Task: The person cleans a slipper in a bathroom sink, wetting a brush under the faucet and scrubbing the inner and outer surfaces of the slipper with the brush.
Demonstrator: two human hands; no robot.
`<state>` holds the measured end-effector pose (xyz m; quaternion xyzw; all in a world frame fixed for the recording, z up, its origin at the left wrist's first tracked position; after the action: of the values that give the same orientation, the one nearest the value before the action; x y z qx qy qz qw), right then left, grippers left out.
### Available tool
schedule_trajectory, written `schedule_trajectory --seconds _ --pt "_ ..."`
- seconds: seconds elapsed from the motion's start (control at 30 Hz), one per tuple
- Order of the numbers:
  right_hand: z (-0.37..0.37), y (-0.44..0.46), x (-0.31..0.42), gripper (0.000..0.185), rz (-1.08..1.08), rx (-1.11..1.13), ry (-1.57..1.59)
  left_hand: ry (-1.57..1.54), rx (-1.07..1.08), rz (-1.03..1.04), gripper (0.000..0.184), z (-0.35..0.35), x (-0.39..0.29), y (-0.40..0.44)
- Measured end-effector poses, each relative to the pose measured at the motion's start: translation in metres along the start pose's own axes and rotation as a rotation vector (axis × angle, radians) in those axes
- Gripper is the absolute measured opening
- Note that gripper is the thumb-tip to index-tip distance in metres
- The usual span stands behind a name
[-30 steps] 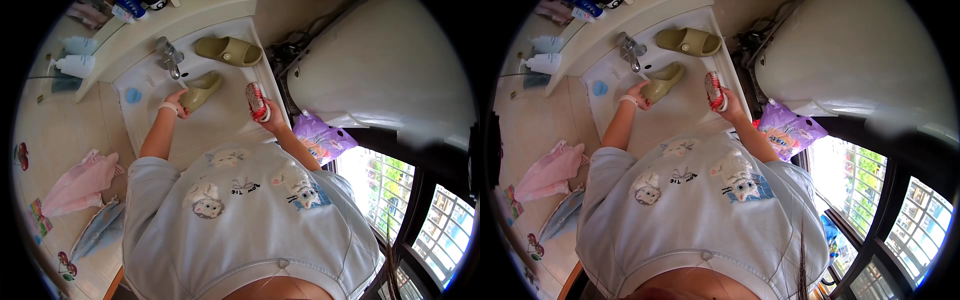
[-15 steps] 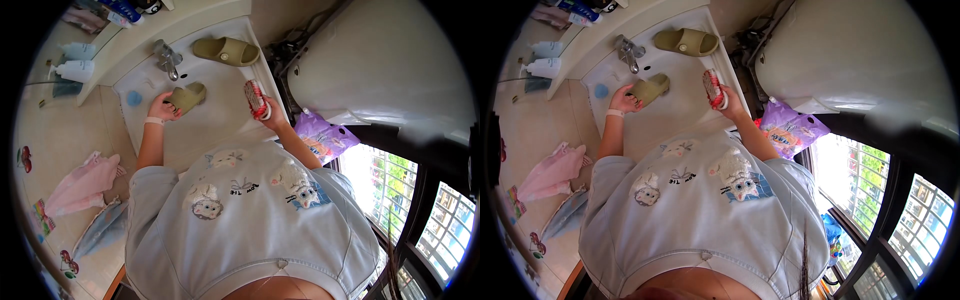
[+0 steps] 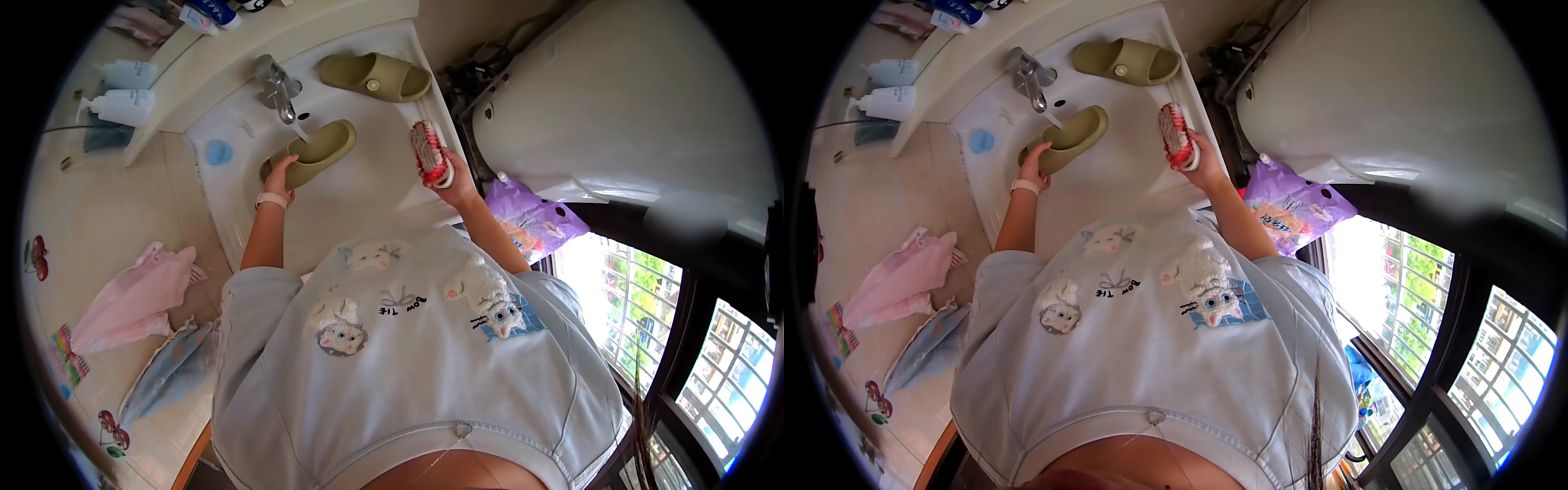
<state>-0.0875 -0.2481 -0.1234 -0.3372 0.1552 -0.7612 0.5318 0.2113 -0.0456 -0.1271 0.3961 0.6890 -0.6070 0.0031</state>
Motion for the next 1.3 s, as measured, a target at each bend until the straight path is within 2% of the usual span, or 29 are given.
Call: schedule_trajectory --seconds 0.17,0.23,0.3,0.33,0.4,0.43,0.5,0.57,0.63,0.77,0.83,0.87,0.93,0.97,1.03,1.1,1.13,1.2,1.23,1.3 --pt "-0.010 -0.003 0.006 0.040 -0.038 -0.042 0.022 -0.049 0.057 -0.081 0.035 0.007 0.010 0.027" --pt "-0.007 -0.004 0.008 0.040 -0.046 0.028 0.018 -0.034 0.099 -0.077 0.036 0.012 0.011 0.020" --pt "-0.010 -0.003 0.008 0.040 -0.052 0.028 0.023 0.059 0.147 0.155 0.040 0.019 0.001 0.004" --pt "-0.010 -0.003 0.008 0.039 -0.057 0.029 0.031 0.057 0.146 0.156 0.040 0.022 0.011 0.004" --pt "-0.008 -0.004 0.008 0.039 -0.060 0.027 0.024 0.136 0.113 0.566 0.059 0.029 -0.005 -0.012" --pt "-0.007 -0.006 0.007 0.039 -0.064 0.022 0.021 0.140 0.115 0.567 0.059 0.031 0.000 -0.018" --pt "-0.008 -0.006 0.004 0.039 -0.060 -0.007 0.017 0.530 -0.172 0.672 0.067 0.022 -0.004 -0.040" --pt "-0.011 -0.006 0.002 0.039 -0.052 -0.030 0.009 0.562 -0.169 0.659 0.071 0.032 -0.002 -0.068" --pt "-0.008 -0.005 0.000 0.039 -0.051 -0.016 0.011 0.633 -0.295 0.777 0.070 0.039 -0.011 -0.098" --pt "-0.008 -0.008 -0.001 0.039 -0.041 -0.062 0.004 0.702 -0.402 0.924 0.072 0.052 -0.019 -0.132" --pt "-0.005 -0.008 0.001 0.039 -0.057 -0.021 0.004 0.746 -0.409 1.205 0.071 0.063 -0.021 -0.150" --pt "-0.006 -0.008 0.001 0.039 -0.059 -0.022 0.005 0.746 -0.407 1.206 0.071 0.061 -0.018 -0.149" --pt "-0.007 -0.009 0.003 0.039 -0.069 -0.021 0.008 0.855 -0.517 1.406 0.070 0.058 -0.020 -0.163" --pt "-0.008 -0.009 0.003 0.039 -0.070 -0.025 0.011 0.858 -0.512 1.406 0.070 0.054 -0.022 -0.158" --pt "-0.011 -0.012 0.005 0.042 -0.086 -0.074 0.013 0.767 -0.666 1.254 0.066 0.023 -0.033 -0.141" --pt "-0.014 -0.011 0.002 0.042 -0.074 -0.081 0.020 0.546 -0.639 0.817 0.064 -0.017 -0.035 -0.091" --pt "-0.016 -0.010 0.001 0.042 -0.072 -0.083 0.025 0.552 -0.640 0.809 0.064 -0.027 -0.040 -0.057" --pt "-0.015 -0.009 -0.002 0.041 -0.053 -0.084 0.026 -0.232 -0.222 0.588 0.067 -0.042 -0.018 0.040" --pt "-0.013 -0.010 -0.003 0.040 -0.045 -0.081 0.027 -0.224 -0.216 0.587 0.067 -0.046 -0.023 0.037" --pt "-0.009 -0.015 0.000 0.039 -0.083 -0.100 0.017 -0.202 -0.115 0.105 0.063 -0.031 0.001 0.044"
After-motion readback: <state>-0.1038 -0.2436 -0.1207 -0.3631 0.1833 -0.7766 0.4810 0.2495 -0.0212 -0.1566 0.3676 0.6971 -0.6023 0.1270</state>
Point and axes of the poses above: each hand's wrist, its own y-axis towards the middle knuckle, its own z-axis out of the palm, x = y × z, the point moved 10 cm from there along y, towards the middle knuckle, and after that the axes turned 3 degrees about -x, right-handed, at the moved point
